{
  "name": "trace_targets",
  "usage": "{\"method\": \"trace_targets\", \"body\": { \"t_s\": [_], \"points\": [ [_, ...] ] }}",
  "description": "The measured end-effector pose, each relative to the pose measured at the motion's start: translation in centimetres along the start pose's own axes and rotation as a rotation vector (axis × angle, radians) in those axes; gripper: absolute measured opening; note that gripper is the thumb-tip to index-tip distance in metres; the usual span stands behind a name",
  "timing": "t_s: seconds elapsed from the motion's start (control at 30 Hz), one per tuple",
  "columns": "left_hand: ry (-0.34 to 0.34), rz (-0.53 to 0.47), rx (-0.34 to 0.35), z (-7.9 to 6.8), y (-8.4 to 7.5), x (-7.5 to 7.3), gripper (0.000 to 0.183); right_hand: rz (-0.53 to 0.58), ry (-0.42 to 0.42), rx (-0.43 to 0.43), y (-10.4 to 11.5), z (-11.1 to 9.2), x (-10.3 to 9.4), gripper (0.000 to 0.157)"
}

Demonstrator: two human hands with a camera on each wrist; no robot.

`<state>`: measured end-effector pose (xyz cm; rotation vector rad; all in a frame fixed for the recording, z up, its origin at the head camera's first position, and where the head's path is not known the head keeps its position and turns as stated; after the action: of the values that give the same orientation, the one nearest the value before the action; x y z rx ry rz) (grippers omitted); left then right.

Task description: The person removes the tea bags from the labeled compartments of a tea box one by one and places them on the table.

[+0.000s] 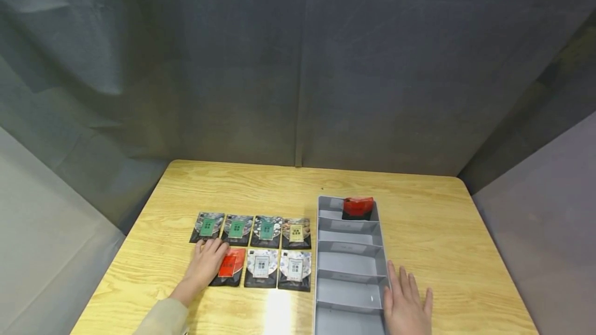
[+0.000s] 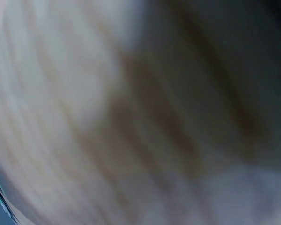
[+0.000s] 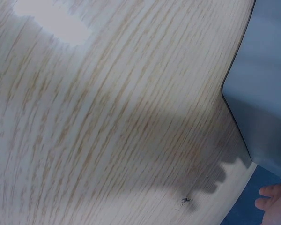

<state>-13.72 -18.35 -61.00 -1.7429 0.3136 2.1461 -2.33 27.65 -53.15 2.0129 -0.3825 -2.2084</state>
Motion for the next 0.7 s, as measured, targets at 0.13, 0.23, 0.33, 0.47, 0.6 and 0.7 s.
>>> {"method": "trace_targets", "body": {
  "t_s": [0.13,0.23,0.33,0.47,0.6,0.7],
  "points": [
    [0.012,-0.001,-0.019,0.0,0.0,-0.1,0.017,-0.004,0.007,0.002,0.0,0.0,0.0,0.054],
    [0.008,-0.004,-0.029,-0.1,-0.1,-0.2,0.017,-0.006,0.018,0.005,0.0,0.1,-0.1,0.054],
    [-0.011,-0.018,-0.035,-0.1,0.0,-0.2,0.017,-0.006,0.027,0.006,0.0,0.1,-0.1,0.054],
    [-0.039,-0.04,-0.046,0.0,0.0,-0.4,0.014,-0.006,0.028,0.005,0.0,0.1,-0.1,0.054],
    [-0.061,-0.034,-0.048,0.4,-0.1,-0.8,0.015,-0.003,0.028,0.004,0.0,0.0,-0.1,0.054],
    [-0.082,-0.022,-0.043,1.1,-0.4,-1.2,0.017,-0.002,0.032,0.007,0.0,0.0,-0.1,0.054]
  ]
}}
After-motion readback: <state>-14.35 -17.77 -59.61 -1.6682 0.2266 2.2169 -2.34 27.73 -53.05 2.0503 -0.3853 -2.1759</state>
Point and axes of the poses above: each hand's wrist, its own z-axis towards the middle knuckle, its own x-axis out of the palm, y = z × x, the point moved 1 cm from there along z, towards the middle knuckle, and after that the axes turned 1 degree about -z, right-handed, at the moved point
